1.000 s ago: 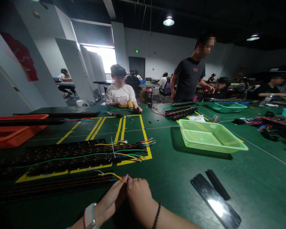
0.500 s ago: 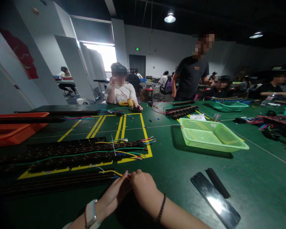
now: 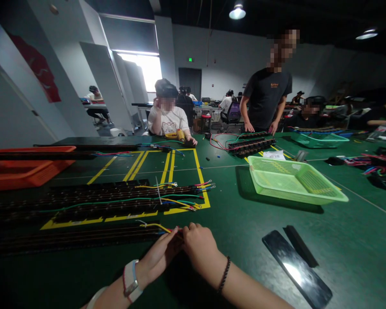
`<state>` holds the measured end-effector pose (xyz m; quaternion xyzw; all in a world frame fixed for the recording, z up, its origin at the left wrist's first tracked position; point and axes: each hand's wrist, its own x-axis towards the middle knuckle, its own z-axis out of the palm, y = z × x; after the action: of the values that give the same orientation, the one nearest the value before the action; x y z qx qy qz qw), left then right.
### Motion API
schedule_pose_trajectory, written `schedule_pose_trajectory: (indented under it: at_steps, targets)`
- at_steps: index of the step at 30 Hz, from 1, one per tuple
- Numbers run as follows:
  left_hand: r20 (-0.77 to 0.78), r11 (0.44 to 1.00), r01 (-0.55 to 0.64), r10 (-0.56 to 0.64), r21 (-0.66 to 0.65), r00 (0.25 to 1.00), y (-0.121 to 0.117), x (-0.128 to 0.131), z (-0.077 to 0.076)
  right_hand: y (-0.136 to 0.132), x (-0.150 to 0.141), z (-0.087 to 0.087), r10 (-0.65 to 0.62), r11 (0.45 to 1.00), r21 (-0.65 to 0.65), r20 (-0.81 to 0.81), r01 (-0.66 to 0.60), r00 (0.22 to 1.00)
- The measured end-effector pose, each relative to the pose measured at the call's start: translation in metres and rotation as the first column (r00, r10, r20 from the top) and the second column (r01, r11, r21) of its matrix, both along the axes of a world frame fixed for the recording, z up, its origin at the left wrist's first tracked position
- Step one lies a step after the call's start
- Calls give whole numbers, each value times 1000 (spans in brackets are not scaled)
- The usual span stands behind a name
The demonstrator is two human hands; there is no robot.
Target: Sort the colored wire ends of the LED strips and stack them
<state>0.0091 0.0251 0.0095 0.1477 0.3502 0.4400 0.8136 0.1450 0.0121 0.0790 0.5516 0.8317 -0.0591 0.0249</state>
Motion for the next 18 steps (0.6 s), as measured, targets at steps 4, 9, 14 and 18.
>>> schedule_pose_trajectory:
  at_steps: [4,9,14,18]
  targets:
    - [-23,1000,-15,15,-1,1000,-1,1,0,0,-9,-15,58,998,8,117,-59,991]
    - [-49,1000,-26,26,-3,998,-2,2,0,-2,-9,-19,101,994,18,93,-103,990]
    - [-4,1000,-19,19,23,1000,-2,2,0,1,-2,-9,51,998,44,20,-52,998]
    - [40,998,-29,27,53,999,-3,3,-1,11,8,-2,-4,986,166,-89,19,996]
